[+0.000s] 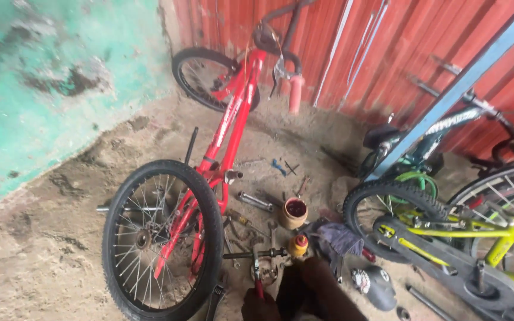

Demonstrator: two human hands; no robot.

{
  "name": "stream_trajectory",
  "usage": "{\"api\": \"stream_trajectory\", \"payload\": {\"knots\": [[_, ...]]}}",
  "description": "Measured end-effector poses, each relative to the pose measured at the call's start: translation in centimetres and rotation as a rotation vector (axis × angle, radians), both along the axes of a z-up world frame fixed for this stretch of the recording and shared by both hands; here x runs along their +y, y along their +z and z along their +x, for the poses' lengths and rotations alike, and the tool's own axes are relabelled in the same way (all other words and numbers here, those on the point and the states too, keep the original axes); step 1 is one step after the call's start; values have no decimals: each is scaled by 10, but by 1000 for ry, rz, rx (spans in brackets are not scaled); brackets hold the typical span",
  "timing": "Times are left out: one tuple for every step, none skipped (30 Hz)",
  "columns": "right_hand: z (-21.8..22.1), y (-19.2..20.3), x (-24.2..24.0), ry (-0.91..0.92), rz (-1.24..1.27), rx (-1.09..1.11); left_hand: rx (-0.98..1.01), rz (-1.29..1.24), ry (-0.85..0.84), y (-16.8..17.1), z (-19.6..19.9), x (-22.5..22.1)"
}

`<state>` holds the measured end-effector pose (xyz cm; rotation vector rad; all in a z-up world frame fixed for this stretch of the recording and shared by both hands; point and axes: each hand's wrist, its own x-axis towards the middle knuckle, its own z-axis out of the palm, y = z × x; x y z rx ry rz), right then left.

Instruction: Cleaning a bicycle axle with a rag and applying lubricant to the axle housing.

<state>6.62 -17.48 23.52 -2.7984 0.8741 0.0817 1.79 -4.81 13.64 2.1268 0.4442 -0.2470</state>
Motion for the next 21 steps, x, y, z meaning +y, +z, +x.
{"api": "stream_trajectory", "payload": {"knots": [[-21,-105,-113,47,6,-24,19,-26,-14,10,1,2],[-4,-77,-127,51,-3,-37,6,-35,-11,33,11,3],[8,-50,-140,333,-473,33,-28,-59,-91,57,15,5],[20,-24,-153,611,-945,104,-62,-83,-170,81,20,7],[25,31,-140,612,-948,103,-64,-85,-169,125,20,16],[28,87,-124,667,-1196,84,7,-131,-213,168,21,25],[29,144,-106,720,-1440,61,78,-172,-255,213,22,33],[27,187,-87,723,-1439,58,77,-170,-252,225,22,34],[26,228,-65,492,-669,-176,13,-187,-255,236,22,38],[25,269,-44,231,101,-366,-52,-203,-259,247,23,42],[18,275,-36,235,102,-373,-61,-201,-256,250,24,45],[12,281,-29,330,111,-349,-111,-206,-261,254,25,47],[6,286,-22,424,118,-322,-160,-212,-266,256,26,48],[-1,292,-11,429,116,-328,-167,-212,-263,265,27,49],[-11,295,1,513,223,-292,-138,-240,-248,271,24,50],[-20,297,13,597,330,-255,-109,-268,-234,276,22,51],[-15,291,9,598,342,-245,-96,-261,-228,286,18,54],[-10,284,5,622,264,-265,-26,-296,-237,296,15,57],[-6,275,1,646,188,-283,47,-329,-243,305,10,60],[-11,271,5,647,204,-270,63,-322,-235,303,3,64],[-13,269,7,666,307,-258,96,-306,-220,302,-2,66]]}}
